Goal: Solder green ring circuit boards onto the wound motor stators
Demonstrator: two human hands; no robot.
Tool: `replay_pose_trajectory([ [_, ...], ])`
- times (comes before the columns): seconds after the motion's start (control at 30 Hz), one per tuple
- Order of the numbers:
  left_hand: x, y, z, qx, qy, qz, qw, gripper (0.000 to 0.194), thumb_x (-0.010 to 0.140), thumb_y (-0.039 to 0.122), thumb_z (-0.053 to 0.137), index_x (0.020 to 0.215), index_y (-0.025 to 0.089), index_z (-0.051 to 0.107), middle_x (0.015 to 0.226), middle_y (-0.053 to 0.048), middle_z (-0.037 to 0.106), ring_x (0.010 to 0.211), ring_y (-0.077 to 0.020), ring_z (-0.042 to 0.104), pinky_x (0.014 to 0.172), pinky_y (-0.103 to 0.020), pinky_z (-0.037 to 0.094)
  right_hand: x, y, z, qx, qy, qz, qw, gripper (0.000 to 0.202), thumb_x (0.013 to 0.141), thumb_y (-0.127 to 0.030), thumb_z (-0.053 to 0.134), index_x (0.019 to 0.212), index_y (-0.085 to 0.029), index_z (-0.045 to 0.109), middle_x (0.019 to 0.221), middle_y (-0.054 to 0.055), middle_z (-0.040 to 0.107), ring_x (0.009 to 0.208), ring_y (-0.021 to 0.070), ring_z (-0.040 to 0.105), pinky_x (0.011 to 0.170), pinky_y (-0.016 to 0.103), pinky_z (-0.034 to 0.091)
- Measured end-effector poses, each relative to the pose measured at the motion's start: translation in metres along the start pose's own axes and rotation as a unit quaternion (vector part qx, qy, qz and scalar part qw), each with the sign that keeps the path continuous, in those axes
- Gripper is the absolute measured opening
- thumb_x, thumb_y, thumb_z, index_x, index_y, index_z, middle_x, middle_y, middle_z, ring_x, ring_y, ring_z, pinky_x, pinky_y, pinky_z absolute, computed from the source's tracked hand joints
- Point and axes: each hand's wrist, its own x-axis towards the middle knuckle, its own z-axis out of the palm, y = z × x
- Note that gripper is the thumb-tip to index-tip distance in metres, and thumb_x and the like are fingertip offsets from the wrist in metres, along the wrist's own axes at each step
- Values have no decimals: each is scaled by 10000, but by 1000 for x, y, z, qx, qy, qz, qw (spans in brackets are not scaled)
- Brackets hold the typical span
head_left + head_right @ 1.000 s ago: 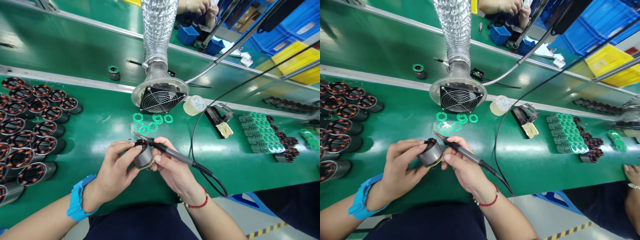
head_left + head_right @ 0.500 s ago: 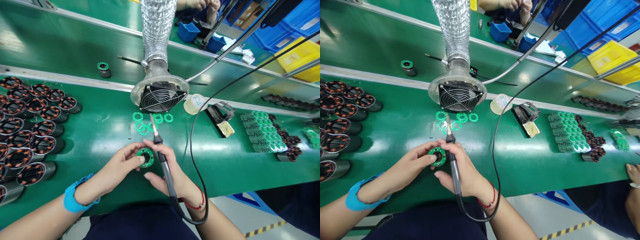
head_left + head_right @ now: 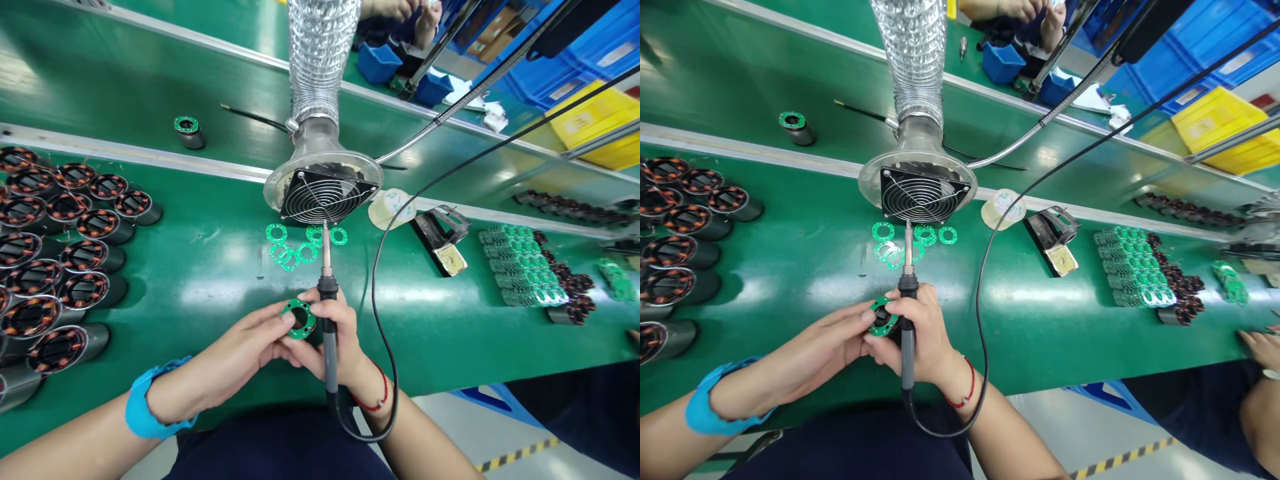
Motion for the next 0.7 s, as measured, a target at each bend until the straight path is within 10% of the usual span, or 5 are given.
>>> replay_pose_trajectory([
  [0.23,1,9,-7,115,38,30,992,335,841,451,668,1026,174,712,761,-6,628,686,-132,565,672,-274,463,11,-10,-18,11,-62,18,998,476,905,-228,639,1323,-277,418,1186,93,668,1079,239,646,920,442,526],
  [0.47,-2,14,-8,306,50,39,950,494,887,436,537,1284,151,606,811,-24,611,668,-160,573,661,-312,492,19,-7,-30,-71,-49,-34,996,298,894,-70,571,1099,-281,522,810,4,681,697,176,629,632,313,514],
  [0.57,0,7,-13,493,136,166,843,510,907,348,523,1380,158,521,883,-47,610,706,-173,577,662,-310,506,19,-8,-29,-113,-63,-52,990,279,869,-45,546,1028,-272,521,762,-8,635,645,159,568,600,296,459],
  [0.7,0,-3,-22,697,183,422,550,633,905,119,504,1508,206,331,1018,-87,619,885,-213,605,765,-308,519,18,-18,-21,60,-39,176,982,277,860,-93,534,1068,-274,502,771,-38,588,624,120,545,609,263,451],
])
